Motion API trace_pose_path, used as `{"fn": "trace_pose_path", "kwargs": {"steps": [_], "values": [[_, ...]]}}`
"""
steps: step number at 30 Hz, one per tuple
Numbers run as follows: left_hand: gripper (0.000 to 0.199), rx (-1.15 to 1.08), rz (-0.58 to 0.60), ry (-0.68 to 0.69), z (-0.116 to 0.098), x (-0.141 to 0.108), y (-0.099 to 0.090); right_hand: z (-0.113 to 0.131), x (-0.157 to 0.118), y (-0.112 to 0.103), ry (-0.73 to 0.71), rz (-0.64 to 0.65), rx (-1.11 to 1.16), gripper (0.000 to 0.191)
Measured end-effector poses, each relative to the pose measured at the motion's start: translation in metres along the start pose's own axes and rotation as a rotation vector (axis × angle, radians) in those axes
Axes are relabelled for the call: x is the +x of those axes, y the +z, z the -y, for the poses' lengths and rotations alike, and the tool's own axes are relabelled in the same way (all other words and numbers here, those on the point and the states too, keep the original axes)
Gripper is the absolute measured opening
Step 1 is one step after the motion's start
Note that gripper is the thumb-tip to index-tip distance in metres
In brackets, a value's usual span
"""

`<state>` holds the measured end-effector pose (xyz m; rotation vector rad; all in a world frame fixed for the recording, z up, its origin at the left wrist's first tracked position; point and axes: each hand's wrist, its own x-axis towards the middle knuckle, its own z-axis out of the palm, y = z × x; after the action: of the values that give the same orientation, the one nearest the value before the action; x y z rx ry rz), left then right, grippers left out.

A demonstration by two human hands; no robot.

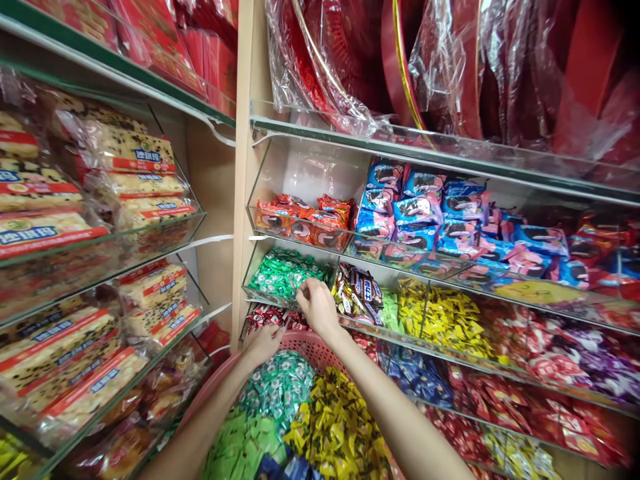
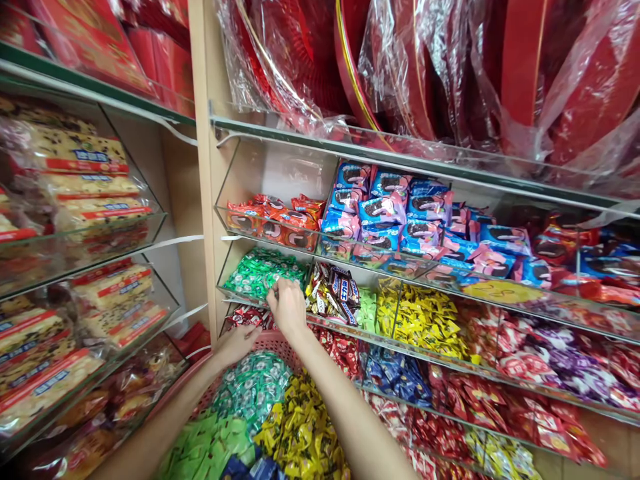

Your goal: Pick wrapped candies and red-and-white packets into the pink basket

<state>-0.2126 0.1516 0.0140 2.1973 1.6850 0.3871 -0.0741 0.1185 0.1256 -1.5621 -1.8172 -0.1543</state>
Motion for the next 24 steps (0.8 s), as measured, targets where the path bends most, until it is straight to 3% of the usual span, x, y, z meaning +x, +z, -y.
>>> {"fn": "trace_pose_path", "kwargs": {"steps": [5, 12, 16, 24], "values": [[0.05, 0.003, 0.006, -0.017, -0.001, -0.002, -0.005, -0.002, -0.043, -0.015, 0.034, -0.013, 0.314, 0.018], [0.047, -0.007, 0.014, -0.024, -0.001, -0.002, -0.003, -0.023, -0.099, -0.004, 0.383, -0.029, 0.701, 0.016], [0.047, -0.006, 0.018, 0.007, -0.005, -0.001, 0.0, -0.03, -0.113, 0.006, 0.467, -0.017, 0.794, 0.017], [0.046, 0.017, 0.024, 0.008, -0.009, 0.003, 0.007, -0.035, -0.124, 0.01, 0.495, -0.065, 0.875, 0.014]]}}
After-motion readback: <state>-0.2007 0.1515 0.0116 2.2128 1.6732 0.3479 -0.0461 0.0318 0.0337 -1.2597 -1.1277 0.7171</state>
